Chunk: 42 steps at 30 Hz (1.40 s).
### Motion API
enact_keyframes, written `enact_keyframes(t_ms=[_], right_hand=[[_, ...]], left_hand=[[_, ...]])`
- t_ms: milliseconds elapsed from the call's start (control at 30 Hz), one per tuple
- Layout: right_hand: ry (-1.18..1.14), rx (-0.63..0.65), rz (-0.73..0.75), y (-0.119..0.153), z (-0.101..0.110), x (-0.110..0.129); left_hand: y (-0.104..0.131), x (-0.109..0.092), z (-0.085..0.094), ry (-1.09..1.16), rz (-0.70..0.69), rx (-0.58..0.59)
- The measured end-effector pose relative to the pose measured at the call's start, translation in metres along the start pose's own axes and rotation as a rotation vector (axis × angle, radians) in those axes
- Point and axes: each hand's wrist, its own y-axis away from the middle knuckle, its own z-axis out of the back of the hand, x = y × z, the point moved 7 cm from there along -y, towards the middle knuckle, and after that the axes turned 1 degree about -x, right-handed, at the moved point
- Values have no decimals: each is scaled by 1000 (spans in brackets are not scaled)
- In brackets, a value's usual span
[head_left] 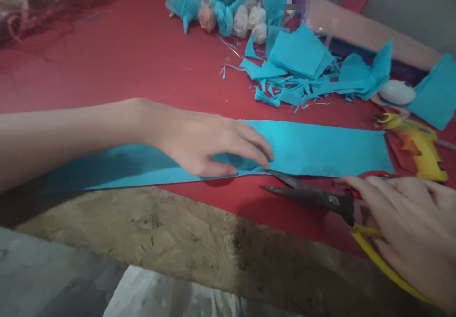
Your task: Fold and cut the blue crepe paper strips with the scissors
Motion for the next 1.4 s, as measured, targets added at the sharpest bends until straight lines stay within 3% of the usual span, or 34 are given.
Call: enact_keyframes(t_ms=[467,767,933,1200,1400], right_hand=[[59,58,-97,16,-4,-4],[60,12,-27,0,1,3],[48,31,-28,-8,0,2],[33,27,-4,-21,-1,8],[12,-15,9,-27,-2,9]], left_hand=[[-1,-12,0,-4,26,46],[0,-8,2,95,52,33],[0,-9,4,45,7,7],[-3,16,-5,-159,-3,-106],[-3,20,-12,-169,5,-101]])
